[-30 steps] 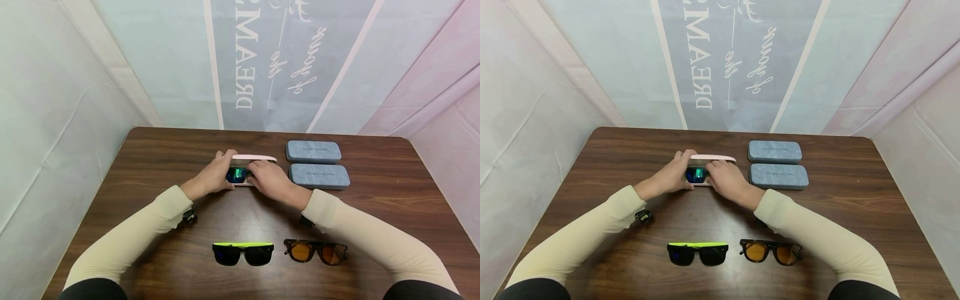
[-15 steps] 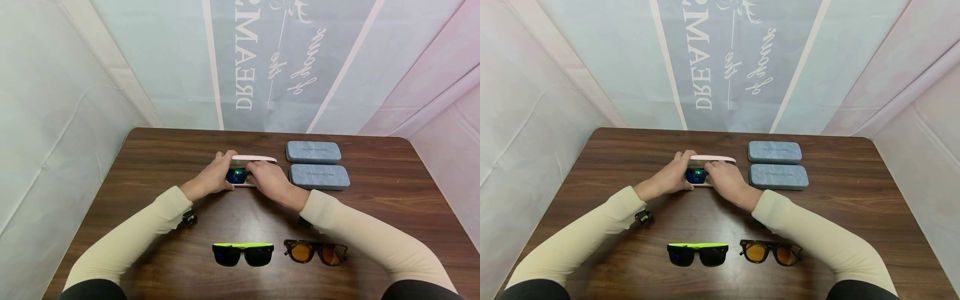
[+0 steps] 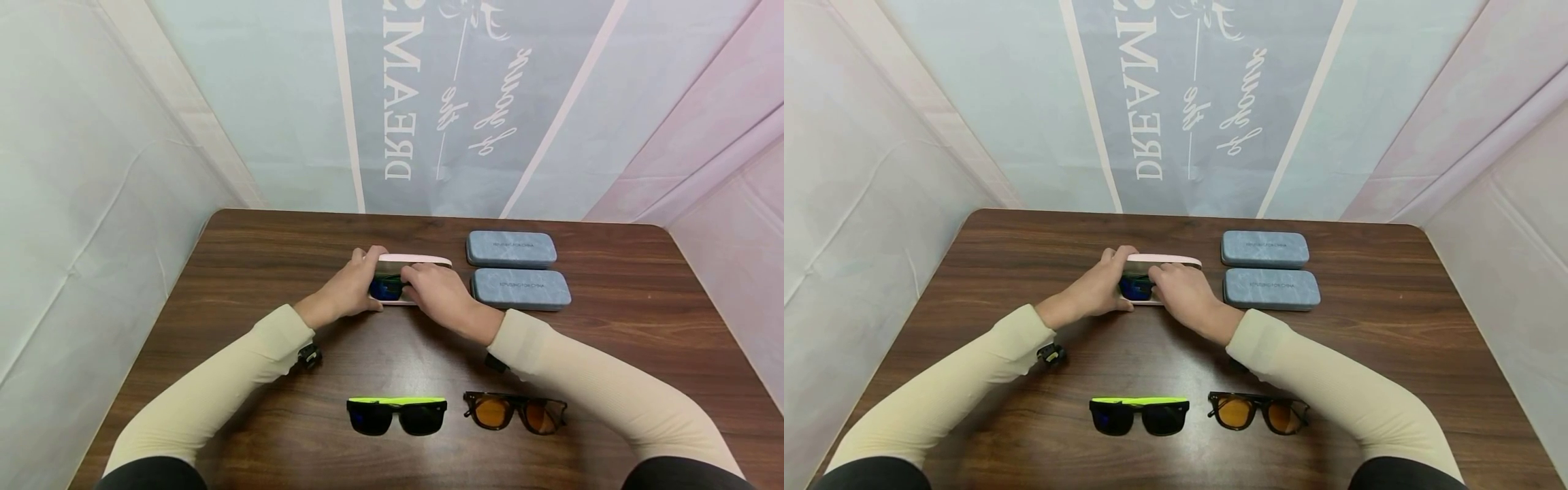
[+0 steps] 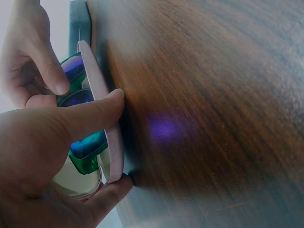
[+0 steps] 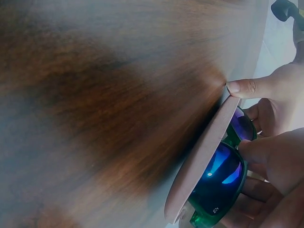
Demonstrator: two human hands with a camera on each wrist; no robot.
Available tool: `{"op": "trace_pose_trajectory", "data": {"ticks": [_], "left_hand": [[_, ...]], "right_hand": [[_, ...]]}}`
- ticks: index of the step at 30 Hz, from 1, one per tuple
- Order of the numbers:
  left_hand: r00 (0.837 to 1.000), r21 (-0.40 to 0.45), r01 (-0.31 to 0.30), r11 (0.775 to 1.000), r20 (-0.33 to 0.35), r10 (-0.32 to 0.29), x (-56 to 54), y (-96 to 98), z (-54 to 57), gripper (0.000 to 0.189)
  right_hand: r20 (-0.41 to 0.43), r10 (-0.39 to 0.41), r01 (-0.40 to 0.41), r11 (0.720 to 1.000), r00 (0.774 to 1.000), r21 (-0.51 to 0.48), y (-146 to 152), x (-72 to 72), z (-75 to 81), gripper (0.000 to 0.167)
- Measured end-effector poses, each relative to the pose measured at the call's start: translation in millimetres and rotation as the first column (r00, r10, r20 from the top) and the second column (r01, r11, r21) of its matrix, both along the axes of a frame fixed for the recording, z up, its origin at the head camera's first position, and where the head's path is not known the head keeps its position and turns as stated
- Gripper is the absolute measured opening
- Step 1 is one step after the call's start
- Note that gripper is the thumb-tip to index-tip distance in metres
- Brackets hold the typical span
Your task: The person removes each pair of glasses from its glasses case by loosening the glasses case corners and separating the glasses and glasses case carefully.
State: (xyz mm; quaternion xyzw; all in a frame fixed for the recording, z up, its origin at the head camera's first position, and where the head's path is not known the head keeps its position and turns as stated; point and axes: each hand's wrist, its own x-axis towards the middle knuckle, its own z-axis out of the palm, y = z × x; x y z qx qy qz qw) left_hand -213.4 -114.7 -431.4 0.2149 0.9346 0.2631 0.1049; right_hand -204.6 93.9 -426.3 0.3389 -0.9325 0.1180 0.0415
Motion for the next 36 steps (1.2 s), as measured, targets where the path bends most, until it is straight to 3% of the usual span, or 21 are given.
{"op": "trace_pose_trajectory", "data": {"ticks": [36], "left_hand": [[1.000,0.009,0.003,1.000,-0.008,-0.003,0.5,-0.3,-2.7,0.097]], "right_hand": [[-0.048,0.025,-0.025,1.000,0.999,-0.005,0.6,5.4,3.2,0.006]]}}
